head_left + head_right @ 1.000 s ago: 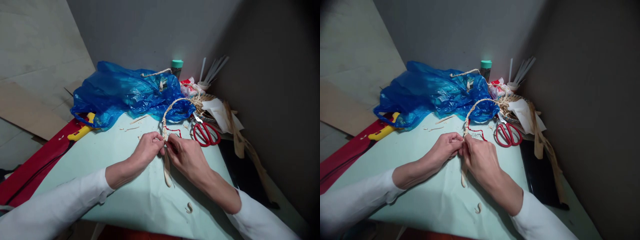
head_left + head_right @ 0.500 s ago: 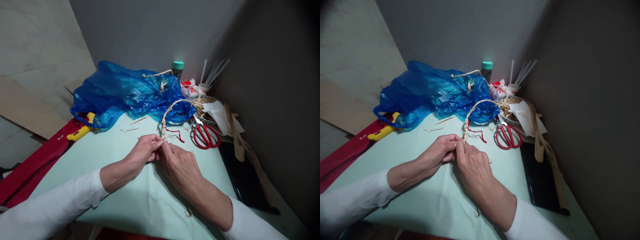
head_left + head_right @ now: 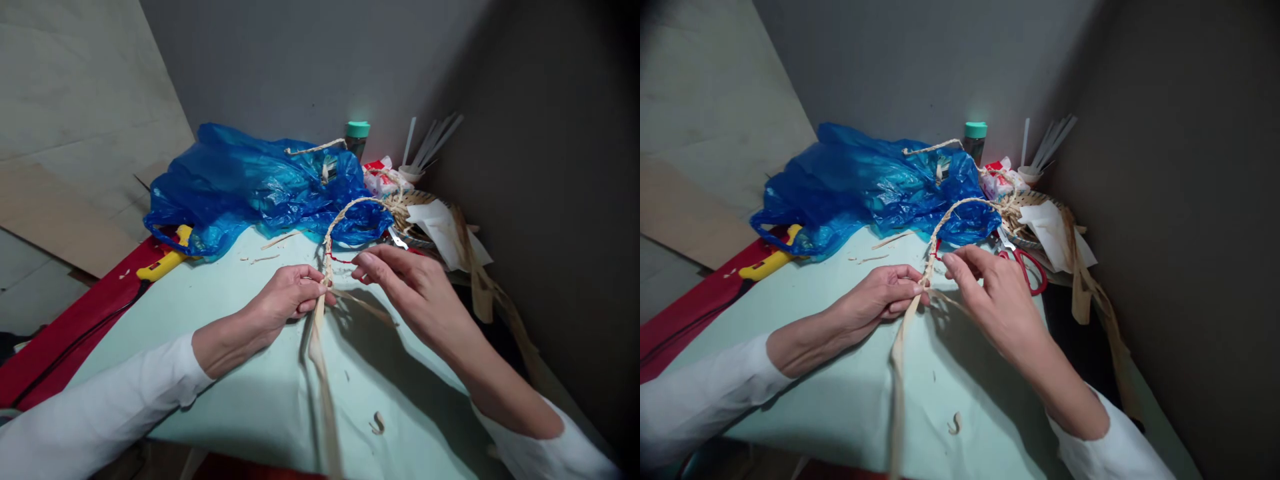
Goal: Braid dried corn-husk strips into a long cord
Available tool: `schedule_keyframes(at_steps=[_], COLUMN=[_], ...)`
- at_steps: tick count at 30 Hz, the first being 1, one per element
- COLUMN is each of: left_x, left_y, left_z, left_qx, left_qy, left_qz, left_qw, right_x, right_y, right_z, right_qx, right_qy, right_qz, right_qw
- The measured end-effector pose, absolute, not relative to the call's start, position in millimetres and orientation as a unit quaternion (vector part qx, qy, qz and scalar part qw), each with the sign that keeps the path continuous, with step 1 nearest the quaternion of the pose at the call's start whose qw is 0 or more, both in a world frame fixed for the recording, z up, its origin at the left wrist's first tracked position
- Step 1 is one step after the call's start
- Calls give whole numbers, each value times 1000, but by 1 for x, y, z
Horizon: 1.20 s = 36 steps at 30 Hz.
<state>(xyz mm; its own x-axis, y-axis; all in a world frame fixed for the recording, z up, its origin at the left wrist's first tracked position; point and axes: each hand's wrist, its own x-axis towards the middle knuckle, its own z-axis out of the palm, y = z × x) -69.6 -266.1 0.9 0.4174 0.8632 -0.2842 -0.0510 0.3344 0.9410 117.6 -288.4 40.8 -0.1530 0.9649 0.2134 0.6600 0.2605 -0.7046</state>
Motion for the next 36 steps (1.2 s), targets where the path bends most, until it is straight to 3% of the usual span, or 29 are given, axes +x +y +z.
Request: schedule_keyframes(at_steps=[6,13,22,28,31,36], left_x=[-66,-68,-72,-65,-64,-70], left_y=[-269,-271,-286,-301,-302,-285], left_z=[7,5,11,-8,-6,8], left_qx=[513,583,803,901,911,749], left_qy=[407,427,506,343,309,467], left_qz=[338,280,228,263,266,383], left_qw=[676,631,218,29,67,271], right_x=[100,93,91,91,91,95], right_y=[-278,-279,-285,-285,-285,-285], right_z=[11,-14,-9,-9,-8,1], right_qx=[-483,-490,-515,-485,-465,-473], right_qy=[-672,-639,-645,-557,-510,-525], right_qz=[490,497,439,558,613,595], right_qw=[274,326,356,380,385,384])
